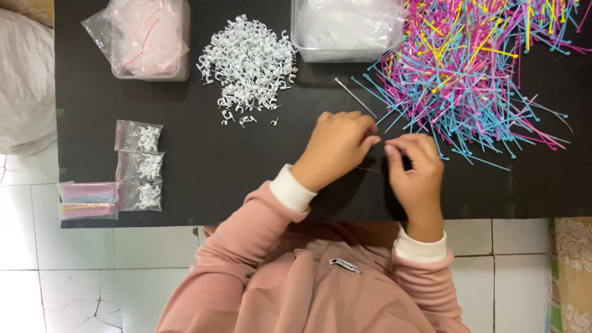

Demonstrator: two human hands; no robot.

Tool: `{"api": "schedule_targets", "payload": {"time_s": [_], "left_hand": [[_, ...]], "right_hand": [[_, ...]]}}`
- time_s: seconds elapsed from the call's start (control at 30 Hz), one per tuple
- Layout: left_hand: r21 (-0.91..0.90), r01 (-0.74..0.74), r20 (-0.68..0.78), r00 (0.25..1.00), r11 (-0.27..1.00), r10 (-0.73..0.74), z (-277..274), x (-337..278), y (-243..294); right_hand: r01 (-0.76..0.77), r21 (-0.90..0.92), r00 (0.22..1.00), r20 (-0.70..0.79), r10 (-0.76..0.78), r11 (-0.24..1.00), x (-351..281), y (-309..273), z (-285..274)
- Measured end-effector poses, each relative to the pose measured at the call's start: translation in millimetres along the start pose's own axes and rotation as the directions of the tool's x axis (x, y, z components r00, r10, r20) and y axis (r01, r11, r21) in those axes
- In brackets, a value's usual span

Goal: Sorting and aligning colored cable ties into organized bundles on a table.

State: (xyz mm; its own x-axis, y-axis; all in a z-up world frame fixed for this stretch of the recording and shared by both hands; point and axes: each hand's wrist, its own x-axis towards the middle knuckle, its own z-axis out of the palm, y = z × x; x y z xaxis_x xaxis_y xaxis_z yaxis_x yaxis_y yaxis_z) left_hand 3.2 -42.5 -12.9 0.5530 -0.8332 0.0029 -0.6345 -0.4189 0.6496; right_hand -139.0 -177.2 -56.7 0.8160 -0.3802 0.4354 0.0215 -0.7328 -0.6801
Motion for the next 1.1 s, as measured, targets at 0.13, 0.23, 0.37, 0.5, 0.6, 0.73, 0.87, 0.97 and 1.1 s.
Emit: {"api": "schedule_targets", "payload": {"time_s": [0.13, 0.23, 0.37, 0.5, 0.6, 0.73, 0.87, 0.97, 1.1], "left_hand": [[0.057, -0.042, -0.061, 0.997, 0.998, 0.045, 33, 29, 5], [0.069, -0.040, -0.114, 0.992, 0.997, 0.048, 52, 49, 9], [0.132, -0.047, -0.207, 0.975, 0.990, 0.074, 63, 63, 13], [0.121, -0.062, -0.227, 0.970, 0.991, 0.088, 51, 63, 20], [0.204, -0.111, -0.265, 0.950, 0.973, 0.164, 37, 54, 31], [0.307, -0.173, -0.370, 0.884, 0.936, 0.285, 32, 33, 46], [0.254, -0.164, -0.314, 0.918, 0.953, 0.242, 30, 10, 47], [0.162, -0.121, -0.194, 0.969, 0.979, 0.152, 23, -5, 41], [0.009, -0.021, -0.049, 0.999, 1.000, 0.021, 1, -21, 30]], "right_hand": [[-0.001, -0.050, 0.998, -0.065, -0.002, 0.999, 7, 23, -10], [-0.018, -0.082, 0.992, -0.123, 0.007, 0.997, 14, 35, -11], [-0.070, -0.087, 0.988, -0.143, 0.057, 0.994, 19, 39, -9], [-0.198, 0.048, 0.969, -0.144, 0.203, 0.979, 24, 40, -9], [-0.386, 0.410, 0.887, -0.084, 0.455, 0.827, 23, 47, 3], [-0.394, 0.619, 0.832, -0.074, 0.550, 0.679, 23, 43, 12], [-0.386, 0.753, 0.782, -0.039, 0.623, 0.533, 20, 35, 18], [-0.417, 0.758, 0.765, -0.004, 0.644, 0.501, 16, 27, 23], [-0.442, 0.724, 0.782, 0.021, 0.623, 0.530, 8, 9, 21]]}}
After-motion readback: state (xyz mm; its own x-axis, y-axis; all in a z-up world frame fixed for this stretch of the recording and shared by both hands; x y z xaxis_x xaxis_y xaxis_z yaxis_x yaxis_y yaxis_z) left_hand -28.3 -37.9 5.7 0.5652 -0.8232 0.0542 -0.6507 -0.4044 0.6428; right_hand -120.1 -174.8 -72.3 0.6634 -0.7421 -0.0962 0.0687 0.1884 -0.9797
